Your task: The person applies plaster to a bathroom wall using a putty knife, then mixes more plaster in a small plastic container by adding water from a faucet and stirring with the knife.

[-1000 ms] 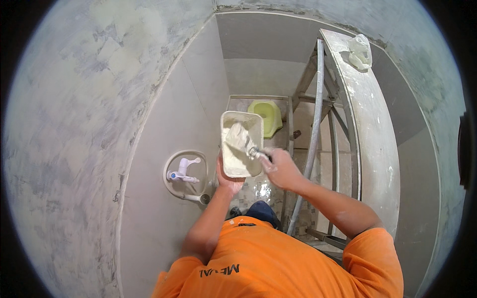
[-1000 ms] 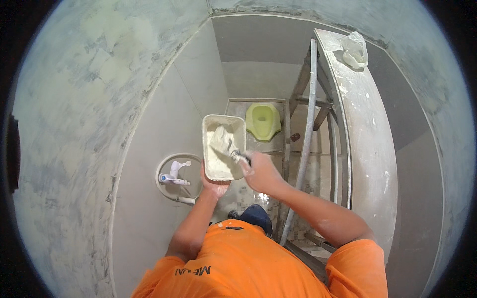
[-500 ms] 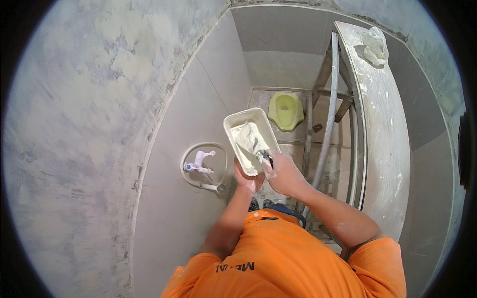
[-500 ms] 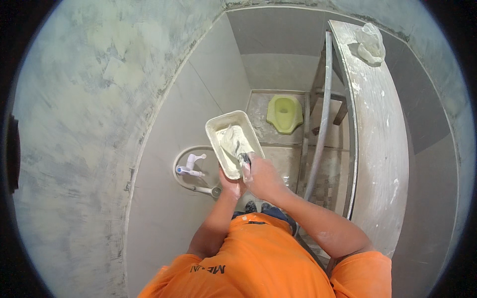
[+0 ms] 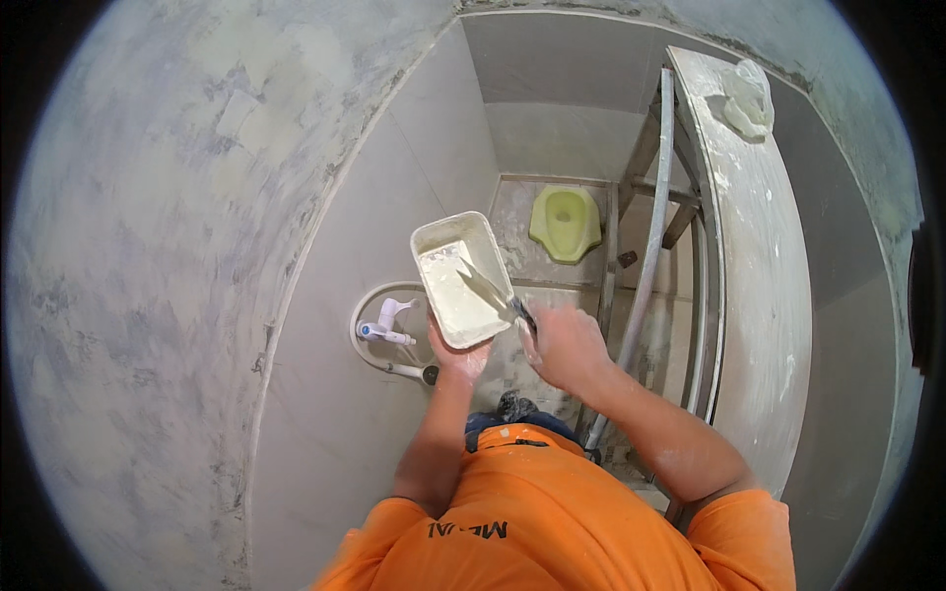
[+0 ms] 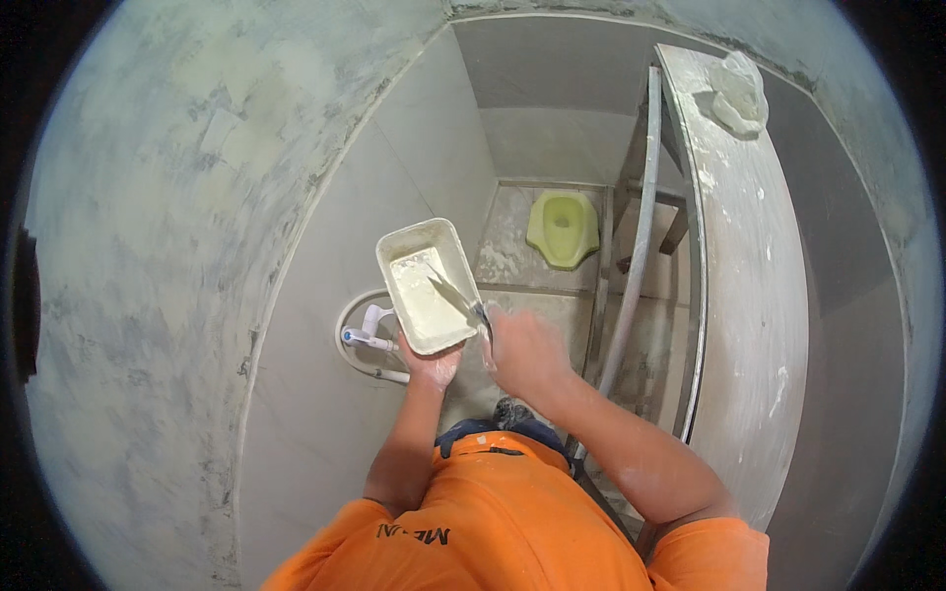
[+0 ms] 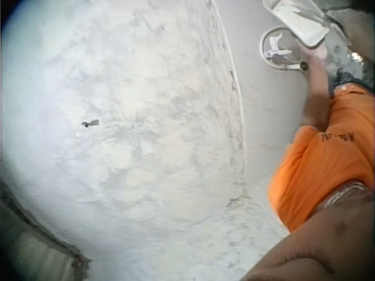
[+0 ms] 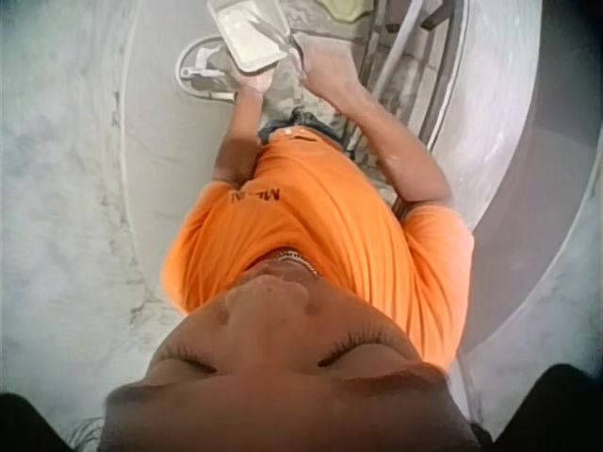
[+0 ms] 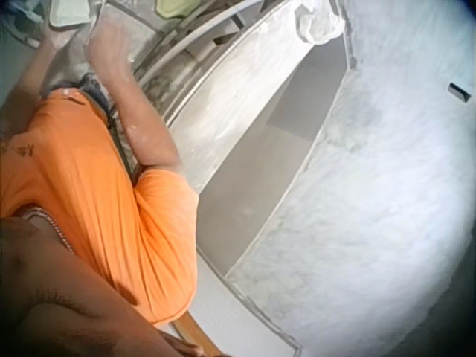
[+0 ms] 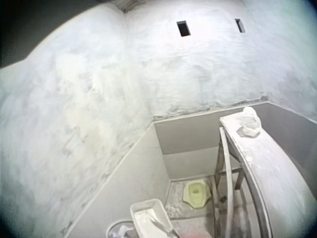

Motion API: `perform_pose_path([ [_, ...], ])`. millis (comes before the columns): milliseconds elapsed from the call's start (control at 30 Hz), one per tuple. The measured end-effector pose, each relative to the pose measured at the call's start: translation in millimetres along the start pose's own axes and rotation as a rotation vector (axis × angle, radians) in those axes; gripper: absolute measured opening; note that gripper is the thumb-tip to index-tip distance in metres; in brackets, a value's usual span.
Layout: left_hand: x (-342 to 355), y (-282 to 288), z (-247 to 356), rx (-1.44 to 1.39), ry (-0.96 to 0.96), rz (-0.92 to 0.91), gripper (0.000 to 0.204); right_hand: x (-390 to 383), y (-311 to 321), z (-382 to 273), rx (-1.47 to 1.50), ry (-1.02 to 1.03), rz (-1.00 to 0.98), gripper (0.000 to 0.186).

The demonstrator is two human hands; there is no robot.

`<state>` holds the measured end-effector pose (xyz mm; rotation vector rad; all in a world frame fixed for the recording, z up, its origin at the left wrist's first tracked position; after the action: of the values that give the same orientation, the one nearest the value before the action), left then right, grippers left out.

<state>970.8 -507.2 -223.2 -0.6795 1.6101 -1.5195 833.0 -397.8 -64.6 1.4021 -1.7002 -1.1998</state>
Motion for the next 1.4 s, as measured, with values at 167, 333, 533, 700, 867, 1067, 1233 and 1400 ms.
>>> perform_pose_path([
  [167,20,-5,16,-0.011,-0.031,0.037,0.06,10,-6,12,0.062,0.103,0.057,0.026],
  [333,33,-20,9,0.153,0.02,0.012,0.063,20,2,18,-0.135,0.037,0.173,0.035],
  [533,37,-24,-2,0.174,0.038,0.153,0.063,18,-42,26,-0.013,0.023,0.121,0.033],
  [700,34,-6,8,0.13,0.016,0.072,0.063,12,-68,18,0.815,-0.424,-0.378,0.026],
  [867,22,-9,2,0.135,0.003,0.154,0.061,8,-77,18,1.161,-0.54,-0.39,0.022],
  [1067,5,-1,-24,0.139,0.148,0.048,0.064,15,-55,33,1.085,-0.498,-0.241,0.021],
  [1233,9,1,-27,0.07,0.204,0.052,0.06,19,-21,43,0.459,-0.064,0.199,0.025],
  [1400,14,-9,-17,0.045,0.165,-0.014,0.059,5,17,20,0.037,0.134,0.381,0.026],
])
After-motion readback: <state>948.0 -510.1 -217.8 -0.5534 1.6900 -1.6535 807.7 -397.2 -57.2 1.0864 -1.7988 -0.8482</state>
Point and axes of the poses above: each hand's wrist, its own x-axis towards the middle knuckle, its own y-axis out of the back of the hand, z = x × y, the point moved 5 cm from there along x, towards the middle knuckle, and after that the axes turned 12 degrees about -x, right-handed, at the moved point
